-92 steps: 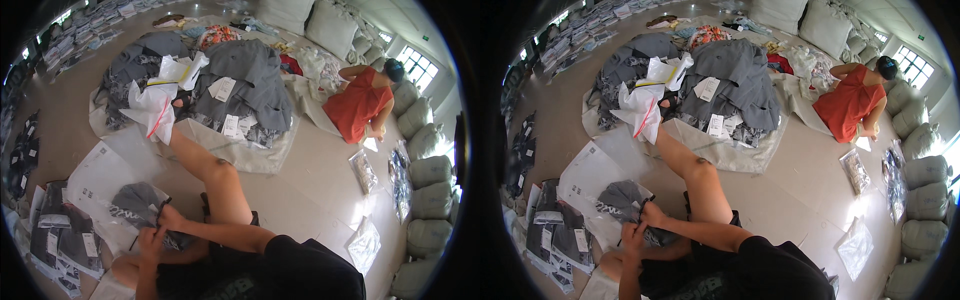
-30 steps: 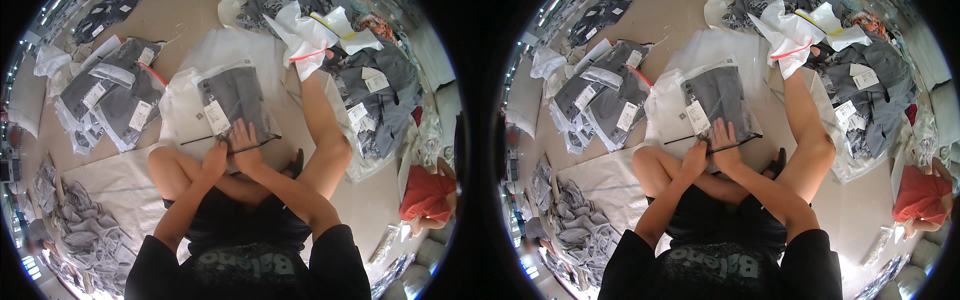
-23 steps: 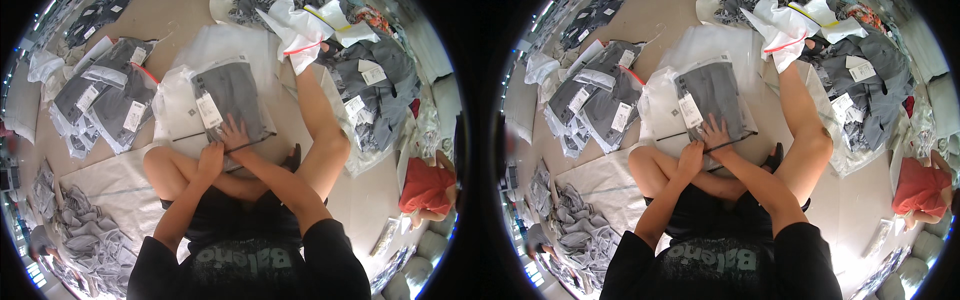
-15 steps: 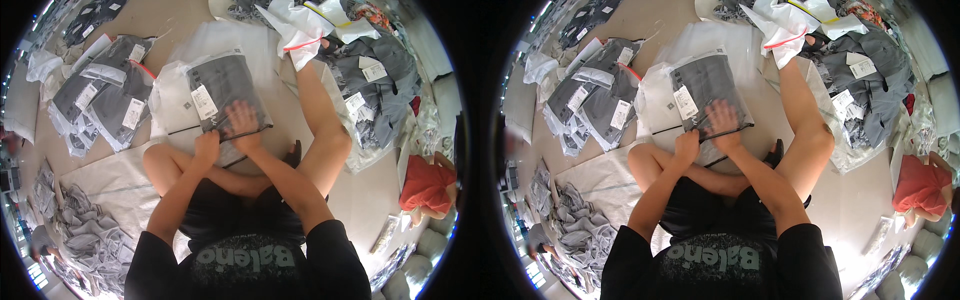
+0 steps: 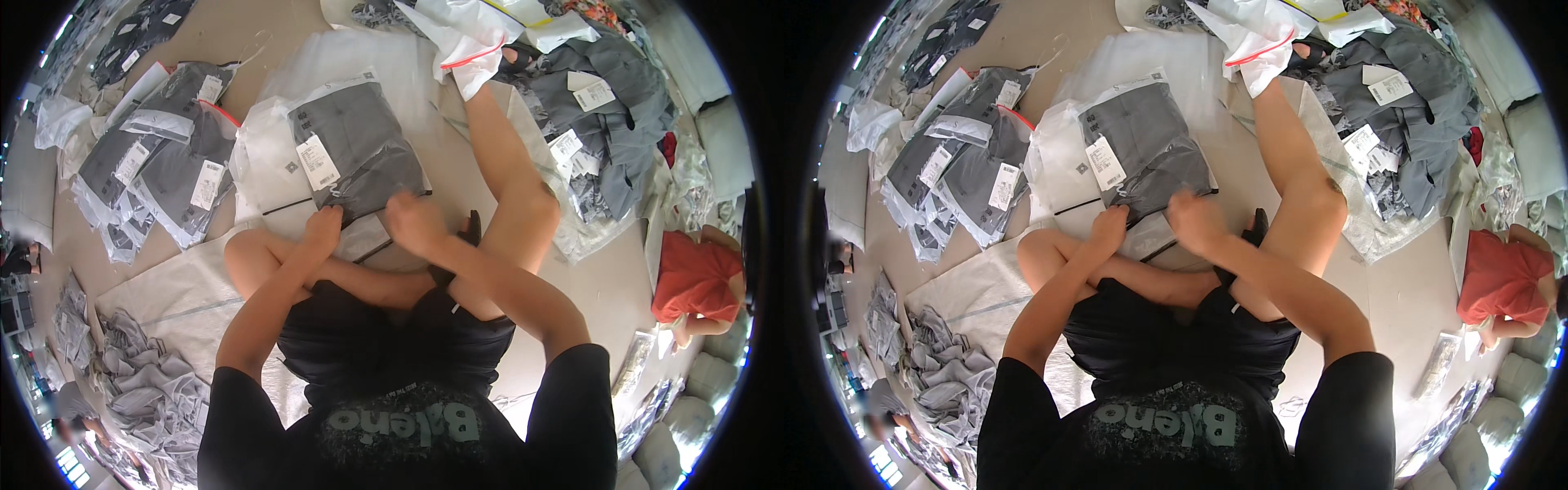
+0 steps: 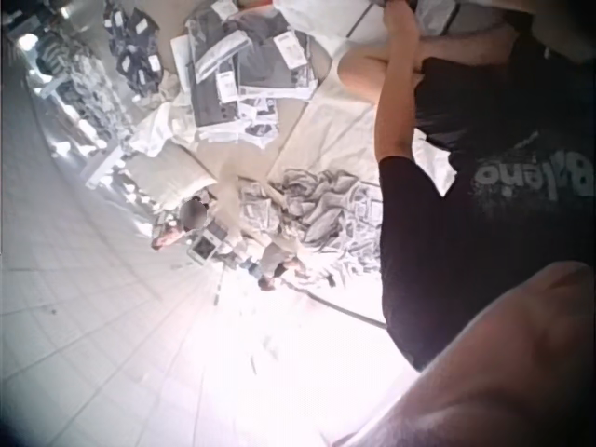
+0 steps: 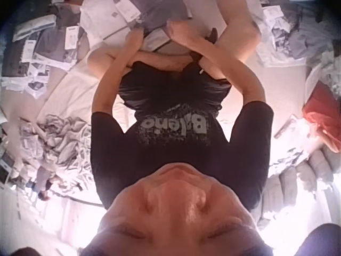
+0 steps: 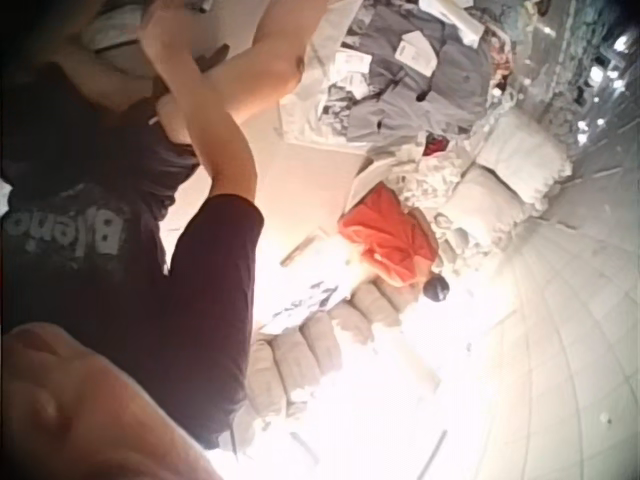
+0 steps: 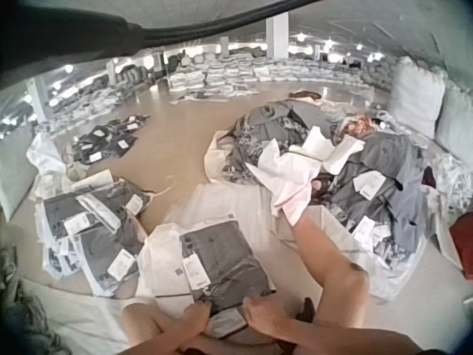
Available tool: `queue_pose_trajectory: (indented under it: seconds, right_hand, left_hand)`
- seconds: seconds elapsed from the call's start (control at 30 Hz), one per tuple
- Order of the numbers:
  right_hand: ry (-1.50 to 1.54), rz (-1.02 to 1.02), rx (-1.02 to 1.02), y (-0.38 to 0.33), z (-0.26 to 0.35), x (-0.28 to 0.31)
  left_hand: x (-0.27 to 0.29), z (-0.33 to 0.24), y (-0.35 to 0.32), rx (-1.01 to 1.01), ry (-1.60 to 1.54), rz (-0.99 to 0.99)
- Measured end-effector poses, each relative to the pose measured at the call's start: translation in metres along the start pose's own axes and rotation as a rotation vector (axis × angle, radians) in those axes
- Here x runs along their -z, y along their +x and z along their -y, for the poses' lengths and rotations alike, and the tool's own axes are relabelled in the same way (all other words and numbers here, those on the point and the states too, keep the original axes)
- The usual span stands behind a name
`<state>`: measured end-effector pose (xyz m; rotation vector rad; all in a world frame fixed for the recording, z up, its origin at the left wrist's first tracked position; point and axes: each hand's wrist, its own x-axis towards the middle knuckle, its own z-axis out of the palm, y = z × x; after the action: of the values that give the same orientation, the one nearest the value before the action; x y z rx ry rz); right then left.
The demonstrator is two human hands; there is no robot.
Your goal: The person sits on the floor and folds gray pants, placing each folded item into a clear plastic bag. They repeat this process for multiple pairs of pants, stacking the packaged items to the side.
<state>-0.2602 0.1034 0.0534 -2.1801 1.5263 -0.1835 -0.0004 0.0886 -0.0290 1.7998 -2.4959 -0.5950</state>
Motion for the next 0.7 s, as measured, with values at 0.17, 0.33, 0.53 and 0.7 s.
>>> queue_pose_trajectory:
  seconds: [0.17,0.33,0.53,0.7]
  right_hand:
    - [0.168,-0.254,-0.531,0.05,-0.106,-0.039]
    - [1.339,0.047,-0.605,0.04,-0.094,0.045]
    - [1.29,0.229,-0.426,0.018,-0.046,0.1]
    - [1.459,0.429,-0.379,0.001,-0.004,0.085]
  left_hand:
    - [-0.003,0.007,0.008,-0.015,-0.047,-0.071]
    - [0.106,0.011,-0.015,0.08,-0.419,-0.301]
    - [0.211,0.011,-0.056,0.033,-0.487,-0.345]
    - [0.213,0.043,-0.084,0.1,-0.191,-0.247]
